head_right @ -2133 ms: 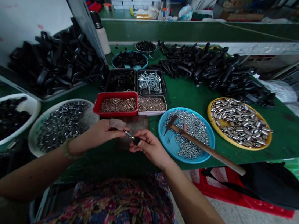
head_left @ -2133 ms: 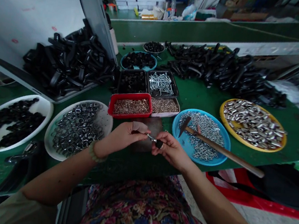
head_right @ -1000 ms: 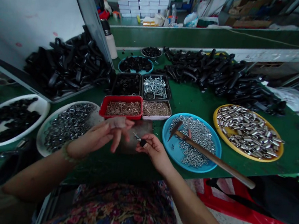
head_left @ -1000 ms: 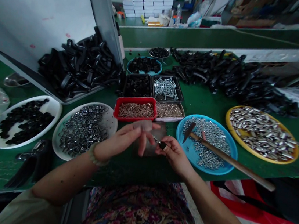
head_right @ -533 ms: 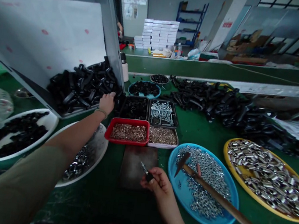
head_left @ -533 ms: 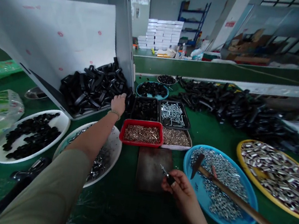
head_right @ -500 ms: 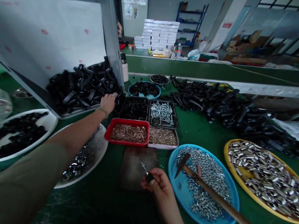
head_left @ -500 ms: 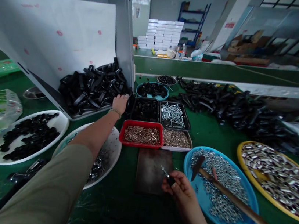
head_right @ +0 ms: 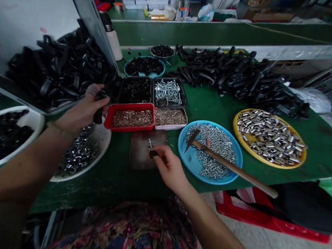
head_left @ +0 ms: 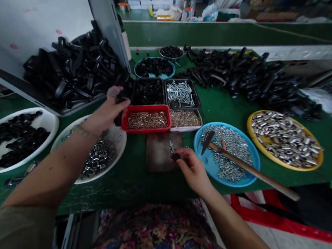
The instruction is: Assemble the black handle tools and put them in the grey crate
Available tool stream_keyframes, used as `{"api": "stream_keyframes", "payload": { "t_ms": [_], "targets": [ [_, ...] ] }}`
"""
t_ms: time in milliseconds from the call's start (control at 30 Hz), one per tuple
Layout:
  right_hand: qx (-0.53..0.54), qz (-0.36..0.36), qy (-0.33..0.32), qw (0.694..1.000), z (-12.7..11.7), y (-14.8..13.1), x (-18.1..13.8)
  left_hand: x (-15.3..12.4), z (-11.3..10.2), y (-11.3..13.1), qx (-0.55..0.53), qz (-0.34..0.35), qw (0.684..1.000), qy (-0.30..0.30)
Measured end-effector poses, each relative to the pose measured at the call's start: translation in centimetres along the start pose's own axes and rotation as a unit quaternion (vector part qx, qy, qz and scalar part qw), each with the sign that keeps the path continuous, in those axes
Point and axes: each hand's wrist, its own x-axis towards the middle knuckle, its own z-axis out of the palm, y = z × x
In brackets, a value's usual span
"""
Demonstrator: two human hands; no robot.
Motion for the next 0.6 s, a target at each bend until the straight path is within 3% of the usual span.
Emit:
{"api": "stream_keyframes", "payload": {
  "t_ms": [100,200,300,400,600],
  "targets": [
    [-0.184,-0.094,-0.041,0.977,0.0,-1.4,-0.3,-7.9,3.0,1.4,-0.202,-0.068,0.969,-0.123],
    [-0.229,-0.137,-0.063,0.962,0.8,-2.5,-0.8,-12.7,5.8,2.2,-0.352,-0.143,0.908,-0.175],
    [-0.193,-0.130,-0.045,0.971,1.7,-2.7,-1.6,-14.1,7.3,2.6,-0.393,-0.161,0.883,-0.201],
    [-0.102,-0.083,-0.026,0.991,1.8,-2.3,-2.5,-14.3,7.6,2.6,-0.376,-0.156,0.882,-0.235],
    [-0.131,-0.087,-0.162,0.974,-0.5,-2.6,-3.1,-15.1,7.0,1.9,-0.227,-0.058,0.920,-0.315]
  ]
}}
